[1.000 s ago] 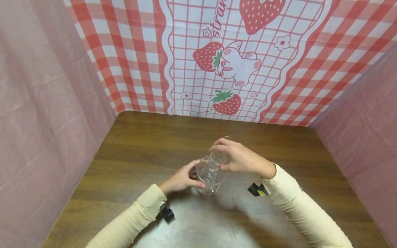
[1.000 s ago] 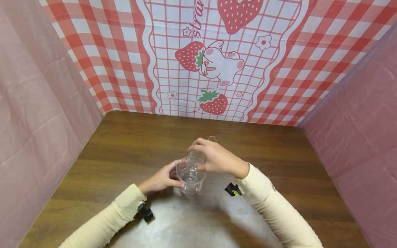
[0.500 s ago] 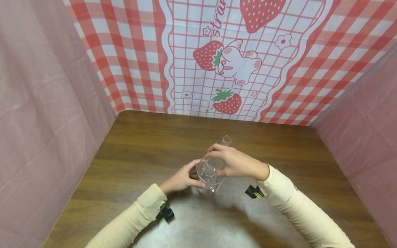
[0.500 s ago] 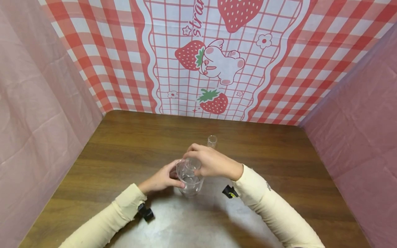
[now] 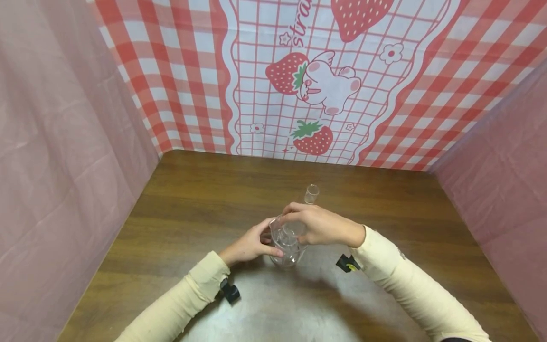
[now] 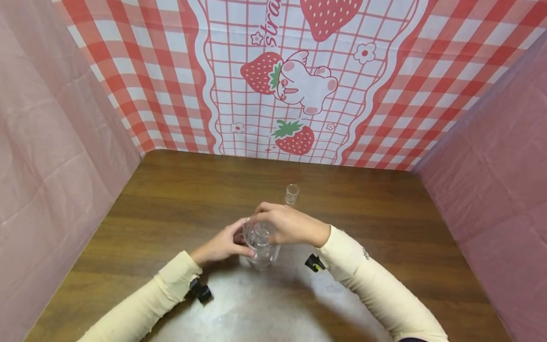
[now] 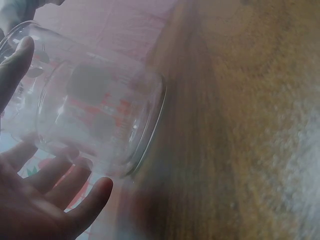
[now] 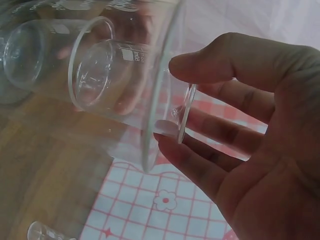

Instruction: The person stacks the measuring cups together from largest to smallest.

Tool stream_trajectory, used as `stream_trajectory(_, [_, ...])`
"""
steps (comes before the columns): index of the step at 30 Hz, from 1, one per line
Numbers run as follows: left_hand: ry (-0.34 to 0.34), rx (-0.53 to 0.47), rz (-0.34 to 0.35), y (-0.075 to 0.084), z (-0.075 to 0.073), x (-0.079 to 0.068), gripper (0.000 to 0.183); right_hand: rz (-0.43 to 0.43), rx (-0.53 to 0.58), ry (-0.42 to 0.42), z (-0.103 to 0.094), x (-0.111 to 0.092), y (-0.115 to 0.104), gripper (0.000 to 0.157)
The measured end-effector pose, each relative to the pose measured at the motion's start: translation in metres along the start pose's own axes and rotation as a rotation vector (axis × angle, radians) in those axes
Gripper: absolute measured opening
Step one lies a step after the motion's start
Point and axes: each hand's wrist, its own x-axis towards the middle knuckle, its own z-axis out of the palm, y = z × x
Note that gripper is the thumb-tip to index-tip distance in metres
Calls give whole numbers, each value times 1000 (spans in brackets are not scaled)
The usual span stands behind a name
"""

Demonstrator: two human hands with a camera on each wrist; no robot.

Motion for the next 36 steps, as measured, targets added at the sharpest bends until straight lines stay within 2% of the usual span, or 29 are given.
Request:
stream_trajectory(5, [-1,9,12,1,0,0,84,-18,-9,-22,2,2,-1,55])
stream_trajectory(17, [-1,11,20,-4,0,0,84,-37,-84,-150,14,10,2,48])
stream_trajectory(25, [-10,-2,35,-3,0,0,83,-134,-101,-162,23,16,5,47])
stream_trajectory(36, [-2,10,28,-6,-1,1,84,-165,-119,-160,29,19,7,44])
